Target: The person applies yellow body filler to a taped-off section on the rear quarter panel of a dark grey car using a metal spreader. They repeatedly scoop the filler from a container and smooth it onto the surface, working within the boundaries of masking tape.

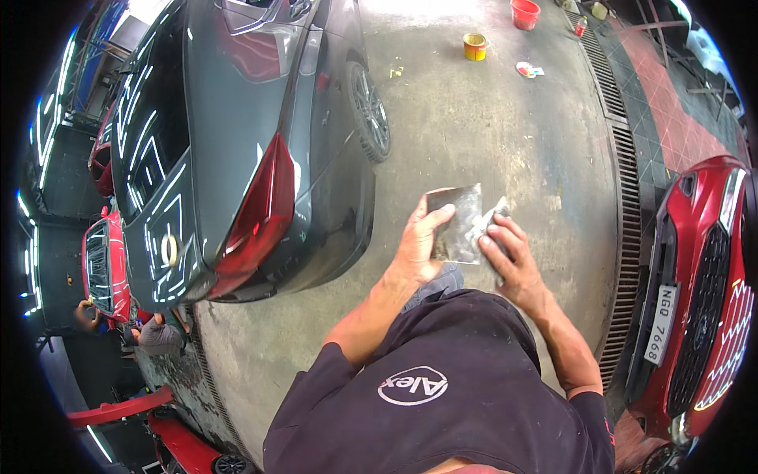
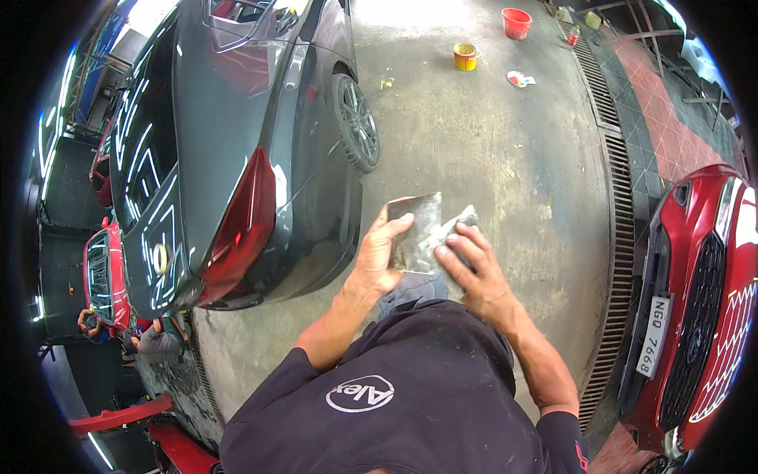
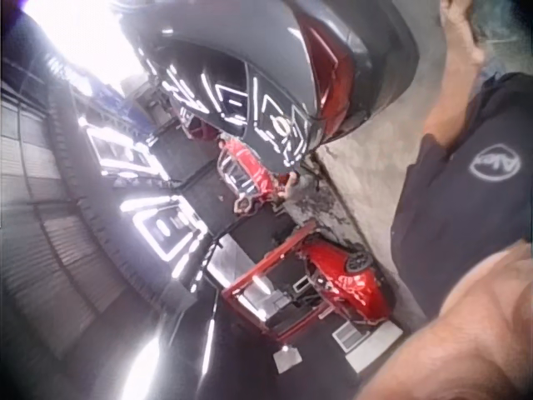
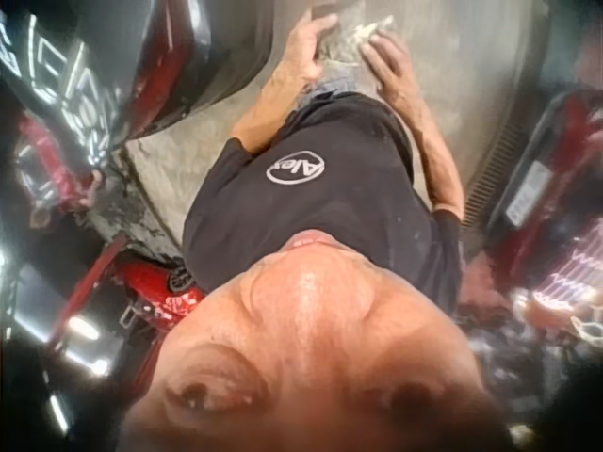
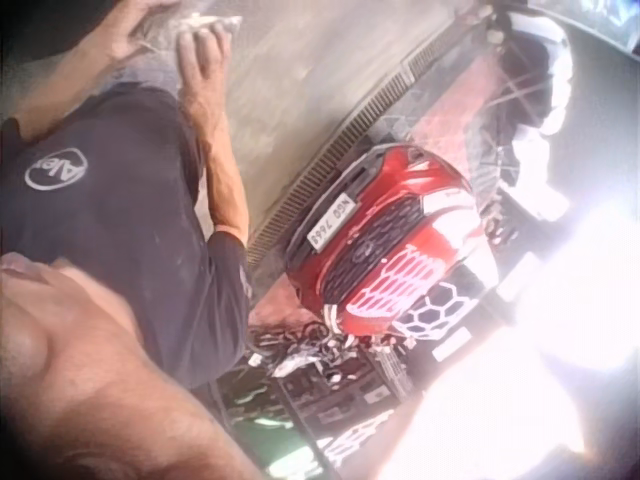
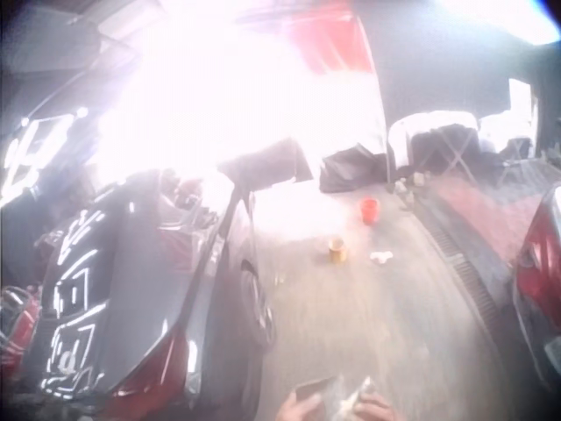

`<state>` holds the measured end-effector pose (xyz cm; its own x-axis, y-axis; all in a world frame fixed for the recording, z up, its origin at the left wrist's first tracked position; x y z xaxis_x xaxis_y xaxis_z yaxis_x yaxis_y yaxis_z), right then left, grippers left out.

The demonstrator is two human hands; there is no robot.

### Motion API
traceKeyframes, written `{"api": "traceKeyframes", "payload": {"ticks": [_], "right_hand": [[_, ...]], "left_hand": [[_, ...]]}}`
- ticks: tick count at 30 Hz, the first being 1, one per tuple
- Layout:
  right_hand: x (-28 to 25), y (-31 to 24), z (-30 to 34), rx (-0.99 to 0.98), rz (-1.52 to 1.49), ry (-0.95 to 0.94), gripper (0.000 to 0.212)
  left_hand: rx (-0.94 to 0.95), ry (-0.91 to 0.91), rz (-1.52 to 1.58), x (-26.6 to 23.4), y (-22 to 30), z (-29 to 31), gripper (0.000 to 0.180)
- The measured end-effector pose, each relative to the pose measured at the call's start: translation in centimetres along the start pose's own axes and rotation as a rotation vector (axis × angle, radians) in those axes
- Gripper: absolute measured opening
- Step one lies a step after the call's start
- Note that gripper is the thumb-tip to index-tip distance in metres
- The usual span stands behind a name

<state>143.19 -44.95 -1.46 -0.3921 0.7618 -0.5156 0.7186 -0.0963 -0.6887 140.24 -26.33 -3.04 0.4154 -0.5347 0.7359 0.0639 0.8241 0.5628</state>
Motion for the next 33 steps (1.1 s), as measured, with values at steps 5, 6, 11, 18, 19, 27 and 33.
{"api": "traceKeyframes", "payload": {"ticks": [5, 6, 11, 18, 19, 27, 33], "right_hand": [[1.2, 9.0, -9.7, 0.152, 0.292, -0.201, 0.066], [1.3, 9.8, -12.9, 0.173, 0.314, -0.169, 0.063], [3.9, 12.0, -25.5, 0.438, -0.211, -0.071, 0.042], [8.5, 15.3, -37.8, 0.163, 0.093, -0.205, 0.062], [9.6, 15.9, -39.5, 0.125, 0.119, -0.225, 0.065], [18.3, 27.4, -50.6, 0.237, -0.337, -0.552, 0.045], [24.1, 41.8, -67.9, 0.896, -0.761, -0.494, 0.032]], "left_hand": [[0.26, 0.037, -0.175, -0.8, 12.1, -8.0, 0.03], [0.311, 0.035, -0.201, -1.4, 14.2, -10.0, 0.03], [0.473, 0.16, -0.333, -3.5, 22.2, -16.3, 0.029], [0.659, 0.176, -0.546, -5.7, 29.7, -23.2, 0.028], [0.682, 0.191, -0.656, -5.9, 30.6, -24.3, 0.028], [1.049, 0.498, -0.488, -10.0, 40.9, -32.4, 0.03], [0.935, 0.854, -0.387, -10.5, 44.5, -40.2, 0.035]]}}
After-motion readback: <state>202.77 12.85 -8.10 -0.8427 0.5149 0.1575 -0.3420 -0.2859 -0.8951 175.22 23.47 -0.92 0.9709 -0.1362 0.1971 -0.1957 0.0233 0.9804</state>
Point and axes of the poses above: each hand's wrist, its own z-axis away from the middle knuckle, its own x-axis out of the palm, y = z × x, the point moved 4 cm from there along -z, towards the middle knuckle, and after that the axes turned 2 degrees about x, right-handed, at the moved point
